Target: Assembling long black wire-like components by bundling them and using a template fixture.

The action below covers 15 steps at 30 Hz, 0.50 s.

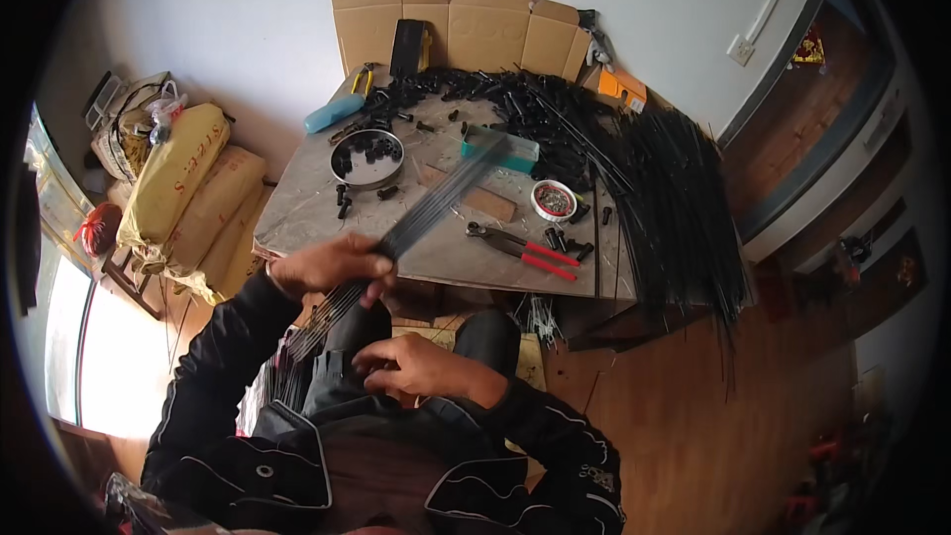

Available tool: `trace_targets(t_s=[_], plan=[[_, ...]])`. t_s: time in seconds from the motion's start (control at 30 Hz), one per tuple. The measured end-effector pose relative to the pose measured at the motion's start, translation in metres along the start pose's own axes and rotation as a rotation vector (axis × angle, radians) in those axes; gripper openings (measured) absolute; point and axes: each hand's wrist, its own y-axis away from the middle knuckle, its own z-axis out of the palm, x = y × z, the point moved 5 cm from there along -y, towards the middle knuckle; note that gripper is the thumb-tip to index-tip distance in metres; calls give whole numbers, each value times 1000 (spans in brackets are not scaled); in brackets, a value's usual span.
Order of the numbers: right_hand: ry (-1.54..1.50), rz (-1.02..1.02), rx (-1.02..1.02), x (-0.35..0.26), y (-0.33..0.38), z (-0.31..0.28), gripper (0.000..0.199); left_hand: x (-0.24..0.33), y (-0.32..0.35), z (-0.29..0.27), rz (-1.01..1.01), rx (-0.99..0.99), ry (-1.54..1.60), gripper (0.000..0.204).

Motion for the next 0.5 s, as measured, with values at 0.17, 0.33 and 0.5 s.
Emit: trace_targets(t_s=[0.17, 0.33, 0.5], plan=[[191, -279, 681, 64, -34, -49, 67, 27, -20, 14, 411, 162, 202, 25], [-14, 44, 354, 177, -89, -32, 41, -65, -34, 60, 415, 233, 407, 23], [-21, -219, 376, 212, -103, 34, 27, -138, -3, 67, 272, 416, 581, 25]])
